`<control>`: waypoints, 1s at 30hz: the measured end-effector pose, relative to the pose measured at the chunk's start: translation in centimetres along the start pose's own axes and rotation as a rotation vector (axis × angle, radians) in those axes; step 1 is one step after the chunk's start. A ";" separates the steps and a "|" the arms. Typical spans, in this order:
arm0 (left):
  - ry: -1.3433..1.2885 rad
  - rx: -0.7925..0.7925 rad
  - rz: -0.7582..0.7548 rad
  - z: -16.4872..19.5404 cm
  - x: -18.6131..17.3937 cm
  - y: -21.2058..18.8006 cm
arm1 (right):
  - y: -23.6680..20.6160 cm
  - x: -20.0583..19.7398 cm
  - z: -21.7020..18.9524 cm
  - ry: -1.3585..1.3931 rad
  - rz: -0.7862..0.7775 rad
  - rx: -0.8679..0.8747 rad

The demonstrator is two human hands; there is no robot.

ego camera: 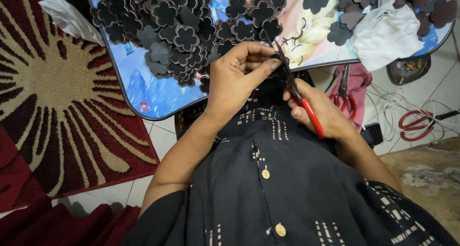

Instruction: The person sits on the floor and trims the edges of black flower-shaped fabric pieces with red-handled scissors, one piece at a time, placing trimmed pieces onto a pile on the mat.

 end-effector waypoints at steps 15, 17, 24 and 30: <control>-0.041 -0.028 0.054 -0.1 0.1 -0.1 | -0.1 0.1 0.0 0.019 0.006 0.015; -0.107 -0.043 0.051 -0.1 0.1 -0.1 | -0.2 0.1 0.0 0.023 0.007 0.013; -0.006 -0.040 0.081 -0.2 -0.1 -0.1 | -0.1 0.0 -0.1 0.004 0.027 -0.027; -0.056 -0.062 0.066 -0.7 -0.1 -0.1 | -0.1 0.2 0.2 0.021 0.029 -0.011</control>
Point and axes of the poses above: each hand's wrist, its own y-axis towards the middle knuckle, its own x-axis out of the palm, z = x × y, the point moved 5 cm from there along y, towards the middle knuckle, and after that the axes turned 11 degrees about z, right-handed, at the moved point
